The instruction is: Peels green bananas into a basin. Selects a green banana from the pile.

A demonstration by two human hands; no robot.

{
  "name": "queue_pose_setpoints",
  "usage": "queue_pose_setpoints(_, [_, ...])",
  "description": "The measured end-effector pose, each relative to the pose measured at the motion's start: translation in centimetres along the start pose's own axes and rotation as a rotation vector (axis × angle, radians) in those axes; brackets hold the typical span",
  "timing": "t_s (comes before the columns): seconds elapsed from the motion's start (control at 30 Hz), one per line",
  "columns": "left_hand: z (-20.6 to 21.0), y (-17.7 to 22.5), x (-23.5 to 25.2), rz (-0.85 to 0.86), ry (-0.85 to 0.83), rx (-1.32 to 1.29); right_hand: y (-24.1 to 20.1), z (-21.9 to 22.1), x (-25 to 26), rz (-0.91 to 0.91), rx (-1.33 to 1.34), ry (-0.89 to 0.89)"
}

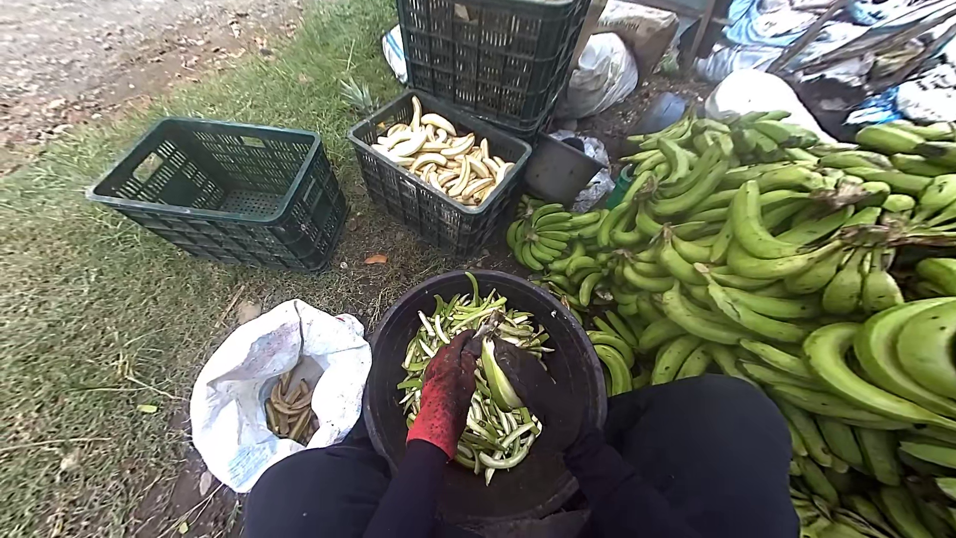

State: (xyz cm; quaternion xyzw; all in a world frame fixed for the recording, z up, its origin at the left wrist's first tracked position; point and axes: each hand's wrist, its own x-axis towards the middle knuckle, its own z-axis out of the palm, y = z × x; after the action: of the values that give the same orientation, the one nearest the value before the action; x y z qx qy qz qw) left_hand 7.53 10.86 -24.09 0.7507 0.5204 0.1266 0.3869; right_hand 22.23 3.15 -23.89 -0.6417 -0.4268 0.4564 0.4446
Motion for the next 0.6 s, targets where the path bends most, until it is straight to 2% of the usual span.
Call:
queue_pose_setpoints(0.07, [0.1, -0.5, 0.1, 0.016, 0.023, -0.024, 0.5, 0.0, -0.3, 0.113, 0.171, -0.038])
queue_pose_setpoints(0.17, [0.5, -0.2, -1.1, 0.212, 0.009, 0.036, 2.3, -1.1, 1.0, 0.353, 0.703, 0.096])
queue_pose_setpoints(0.23, [0.9, 0.1, -2.4, 0.403, -0.019, 0.136, 2.4, -2.6, 1.2, 0.375, 0.939, 0.164])
queue_pose_setpoints(0.3, [1.3, 0.2, -3.4, 0.606, 0.012, 0.205, 1.0, -3.9, 1.1, 0.356, 1.139, 0.105])
queue_pose_setpoints(0.37, [1.6, -0.1, -3.8, 0.755, 0.075, 0.233, -3.1, -4.6, 0.0, 0.467, 1.219, 0.088])
queue_pose_setpoints(0.43, [1.5, -0.4, -3.8, 0.809, 0.121, 0.267, -5.2, -5.0, -0.8, 0.504, 1.274, 0.051])
queue_pose_setpoints(0.5, [1.1, -0.5, -3.5, 0.826, 0.148, 0.285, -5.4, -5.1, -1.0, 0.474, 1.274, 0.000])
queue_pose_setpoints(0.6, [0.7, -0.5, -3.2, 0.833, 0.141, 0.293, -4.3, -5.3, 0.2, 0.535, 1.198, -0.017])
